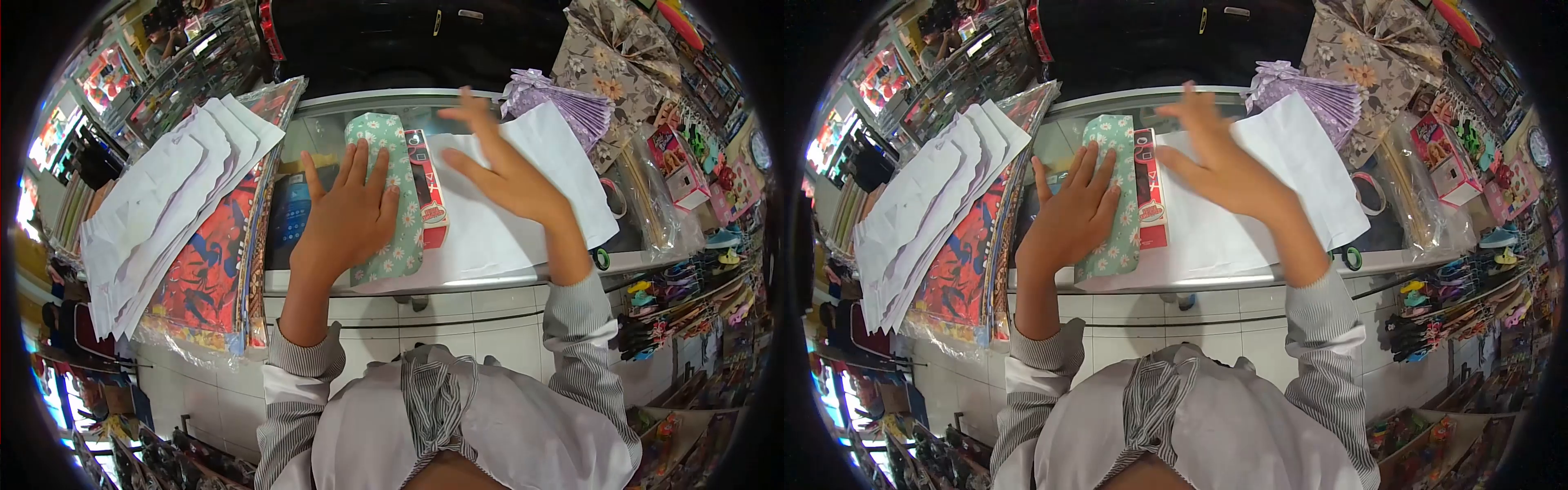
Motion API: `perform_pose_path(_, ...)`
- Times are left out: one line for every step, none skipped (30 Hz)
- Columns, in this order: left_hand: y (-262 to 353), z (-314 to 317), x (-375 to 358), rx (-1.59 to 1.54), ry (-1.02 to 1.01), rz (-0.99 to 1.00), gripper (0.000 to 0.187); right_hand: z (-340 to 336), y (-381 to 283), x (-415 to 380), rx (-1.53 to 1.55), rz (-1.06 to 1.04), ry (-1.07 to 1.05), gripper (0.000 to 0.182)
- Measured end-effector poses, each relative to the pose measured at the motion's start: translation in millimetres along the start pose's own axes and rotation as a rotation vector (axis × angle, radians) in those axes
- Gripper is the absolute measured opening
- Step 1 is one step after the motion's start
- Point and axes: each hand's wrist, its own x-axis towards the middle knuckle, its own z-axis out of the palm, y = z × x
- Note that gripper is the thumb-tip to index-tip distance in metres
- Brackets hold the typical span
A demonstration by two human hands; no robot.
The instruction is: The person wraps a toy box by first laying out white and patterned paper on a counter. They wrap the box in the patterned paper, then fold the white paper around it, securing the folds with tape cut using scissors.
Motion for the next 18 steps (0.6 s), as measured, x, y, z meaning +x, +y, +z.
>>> perform_pose_path(0, 0, 0, -0.005, 0.005, 0.001, 0.053, -14, 3, -12, -0.279, -0.034, 0.111, 0.047)
perform_pose_path(-1, 0, 0, -0.011, 0.010, 0.001, 0.053, -31, 11, -23, -0.450, -0.005, 0.205, 0.042)
perform_pose_path(-1, 1, 0, -0.018, 0.012, 0.001, 0.053, -46, 11, -38, -0.457, 0.117, 0.256, 0.041)
perform_pose_path(-1, 1, 0, -0.019, 0.012, 0.002, 0.053, -60, 0, -50, -0.486, 0.340, 0.245, 0.040)
perform_pose_path(-1, 0, -1, -0.020, 0.011, 0.004, 0.053, -65, 16, -66, -0.562, 0.310, 0.332, 0.042)
perform_pose_path(0, 0, 0, -0.022, 0.013, 0.006, 0.053, -66, 12, -71, -0.573, 0.280, 0.340, 0.041)
perform_pose_path(0, 0, 1, -0.016, 0.018, 0.005, 0.053, -69, 6, -77, -0.586, 0.251, 0.348, 0.040)
perform_pose_path(0, 0, 0, -0.011, 0.020, 0.005, 0.053, -72, 2, -82, -0.598, 0.225, 0.355, 0.039)
perform_pose_path(0, 0, 0, -0.002, 0.020, 0.009, 0.053, -75, -1, -87, -0.573, 0.253, 0.403, 0.039)
perform_pose_path(0, 0, 1, -0.002, 0.019, 0.010, 0.053, -79, -3, -92, -0.547, 0.279, 0.454, 0.039)
perform_pose_path(0, 0, 1, -0.003, 0.019, 0.009, 0.053, -83, -3, -97, -0.520, 0.303, 0.504, 0.039)
perform_pose_path(0, 0, 0, -0.003, 0.021, 0.006, 0.053, -88, -2, -102, -0.494, 0.325, 0.554, 0.039)
perform_pose_path(0, 1, 0, -0.018, 0.038, 0.019, 0.053, -94, 7, -110, -0.560, 0.356, 0.596, 0.040)
perform_pose_path(-1, 2, 1, -0.032, 0.056, 0.031, 0.054, -94, 10, -113, -0.549, 0.454, 0.583, 0.040)
perform_pose_path(-2, 3, 1, -0.046, 0.074, 0.044, 0.054, -94, 10, -116, -0.535, 0.551, 0.571, 0.040)
perform_pose_path(-2, 2, 1, -0.042, 0.071, 0.045, 0.054, -94, 13, -119, -0.519, 0.649, 0.558, 0.040)
perform_pose_path(-2, 1, 1, -0.039, 0.068, 0.047, 0.054, -96, 28, -123, -0.426, 0.618, 0.520, 0.035)
perform_pose_path(-1, 1, 1, -0.036, 0.064, 0.047, 0.054, -95, 37, -124, -0.362, 0.557, 0.495, 0.034)
